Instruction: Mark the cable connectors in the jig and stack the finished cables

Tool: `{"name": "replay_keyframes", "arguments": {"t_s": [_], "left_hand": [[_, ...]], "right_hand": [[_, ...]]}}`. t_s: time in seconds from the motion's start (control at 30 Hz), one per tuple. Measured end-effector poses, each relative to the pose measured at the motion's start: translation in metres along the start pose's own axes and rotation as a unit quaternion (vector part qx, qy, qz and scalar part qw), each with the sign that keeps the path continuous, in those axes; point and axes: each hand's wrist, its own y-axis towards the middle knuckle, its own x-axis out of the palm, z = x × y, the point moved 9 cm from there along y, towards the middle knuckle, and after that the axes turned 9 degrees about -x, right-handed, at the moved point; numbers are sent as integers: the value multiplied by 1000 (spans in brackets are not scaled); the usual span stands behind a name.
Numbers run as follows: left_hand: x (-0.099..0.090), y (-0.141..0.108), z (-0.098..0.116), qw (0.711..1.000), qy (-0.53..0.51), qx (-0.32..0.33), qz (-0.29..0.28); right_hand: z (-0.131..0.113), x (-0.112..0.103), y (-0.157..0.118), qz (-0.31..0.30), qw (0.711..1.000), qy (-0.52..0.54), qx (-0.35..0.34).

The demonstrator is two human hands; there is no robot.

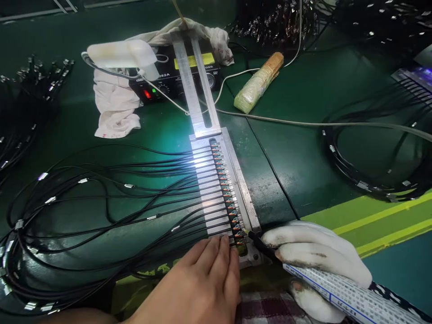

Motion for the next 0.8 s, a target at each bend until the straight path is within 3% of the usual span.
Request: {"name": "replay_keyframes", "arguments": {"t_s": [0.17,0.8], "left_hand": [[0,4,-1,1000,7,-4,8],[-6,2,1,1000,5,-6,15]], "right_hand": [[4,2,2,-20,1000,2,5],[3,2,-4,-7,1000,8,6]]}}
